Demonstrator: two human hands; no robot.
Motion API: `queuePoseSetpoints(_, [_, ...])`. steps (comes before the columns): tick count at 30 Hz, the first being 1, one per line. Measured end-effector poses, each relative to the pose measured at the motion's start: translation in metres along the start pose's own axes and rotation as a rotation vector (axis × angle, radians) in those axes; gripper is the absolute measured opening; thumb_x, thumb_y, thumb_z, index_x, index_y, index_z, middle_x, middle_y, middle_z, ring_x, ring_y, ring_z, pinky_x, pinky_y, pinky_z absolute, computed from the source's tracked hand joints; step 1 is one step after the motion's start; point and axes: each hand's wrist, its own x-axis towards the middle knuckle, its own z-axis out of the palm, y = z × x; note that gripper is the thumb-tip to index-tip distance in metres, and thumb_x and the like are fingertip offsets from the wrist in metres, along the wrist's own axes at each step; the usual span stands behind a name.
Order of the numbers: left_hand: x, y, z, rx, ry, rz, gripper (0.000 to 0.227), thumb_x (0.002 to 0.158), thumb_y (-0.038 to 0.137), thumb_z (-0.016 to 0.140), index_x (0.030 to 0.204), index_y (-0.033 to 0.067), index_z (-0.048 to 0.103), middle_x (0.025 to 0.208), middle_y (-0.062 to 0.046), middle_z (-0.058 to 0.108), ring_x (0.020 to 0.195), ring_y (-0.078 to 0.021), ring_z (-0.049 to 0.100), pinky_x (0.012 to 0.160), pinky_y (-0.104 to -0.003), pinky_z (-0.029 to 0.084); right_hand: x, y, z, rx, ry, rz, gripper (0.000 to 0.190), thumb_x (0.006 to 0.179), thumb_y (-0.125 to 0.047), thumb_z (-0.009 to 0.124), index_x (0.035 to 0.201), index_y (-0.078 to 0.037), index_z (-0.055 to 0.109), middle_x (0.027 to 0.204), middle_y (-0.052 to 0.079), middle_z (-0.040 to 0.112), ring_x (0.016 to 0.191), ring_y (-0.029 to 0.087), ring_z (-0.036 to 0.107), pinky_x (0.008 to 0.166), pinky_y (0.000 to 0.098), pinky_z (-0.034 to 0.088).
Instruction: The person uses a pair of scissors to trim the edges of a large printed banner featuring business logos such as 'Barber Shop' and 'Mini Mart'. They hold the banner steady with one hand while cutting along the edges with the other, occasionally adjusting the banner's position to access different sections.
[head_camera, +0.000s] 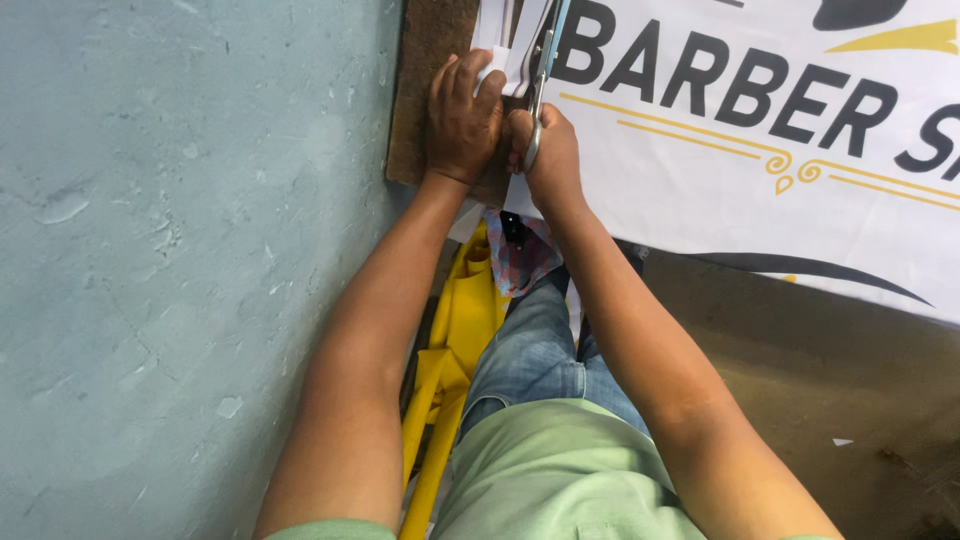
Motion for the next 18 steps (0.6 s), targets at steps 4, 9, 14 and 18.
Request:
queuePoseSetpoints(4, [0.002, 0.0, 0.001, -0.016, 0.002, 0.003, 0.026, 0.092, 0.003, 0.068, 0.114, 0.0092, 0.058, 0.13, -0.013, 0.053, 0.119, -0.0337, 0.059, 0.111, -0.054, 0.045, 0.003, 0.005, 0.001, -0.001, 0.048, 0.022, 0.015, 0.079, -0.02, 0.056, 0.075, -0.012, 0.044, 0.06, 0.003, 0.043, 0.047, 0.015, 0.045, 0.043, 0.0301, 0.037])
queuePoseSetpoints(9, [0.001, 0.0, 0.002, 0.023, 0.013, -0.012, 0.025, 0.09, 0.004, 0.07, 0.112, 0.0103, 0.059, 0.129, -0.011, 0.055, 0.117, -0.0317, 0.061, 0.111, -0.052, 0.046, -0.001, -0.004, 0.003, -0.101, 0.058, -0.048, 0.012, 0.077, -0.017, 0.054, 0.071, -0.011, 0.046, 0.053, 0.005, 0.049, 0.044, 0.015, 0.046, 0.042, 0.0296, 0.04])
queuePoseSetpoints(14, [0.0, 0.0, 0.001, -0.011, -0.011, -0.016, 0.021, 0.092, 0.005, 0.065, 0.112, 0.0092, 0.059, 0.13, -0.012, 0.054, 0.119, -0.0325, 0.06, 0.112, -0.052, 0.044, 0.022, -0.012, -0.001, -0.022, 0.048, -0.028, 0.013, 0.077, -0.017, 0.056, 0.071, -0.011, 0.045, 0.052, 0.004, 0.046, 0.042, 0.017, 0.046, 0.041, 0.0299, 0.036])
queuePoseSetpoints(18, [0.0, 0.002, 0.001, -0.012, 0.013, -0.033, 0.016, 0.095, 0.005, 0.063, 0.109, 0.0095, 0.06, 0.129, -0.011, 0.056, 0.117, -0.0325, 0.061, 0.11, -0.053, 0.045, 0.039, -0.028, -0.004, 0.026, 0.021, -0.012, 0.018, 0.078, -0.016, 0.053, 0.071, -0.013, 0.037, 0.059, 0.002, 0.04, 0.045, 0.017, 0.043, 0.043, 0.0316, 0.033])
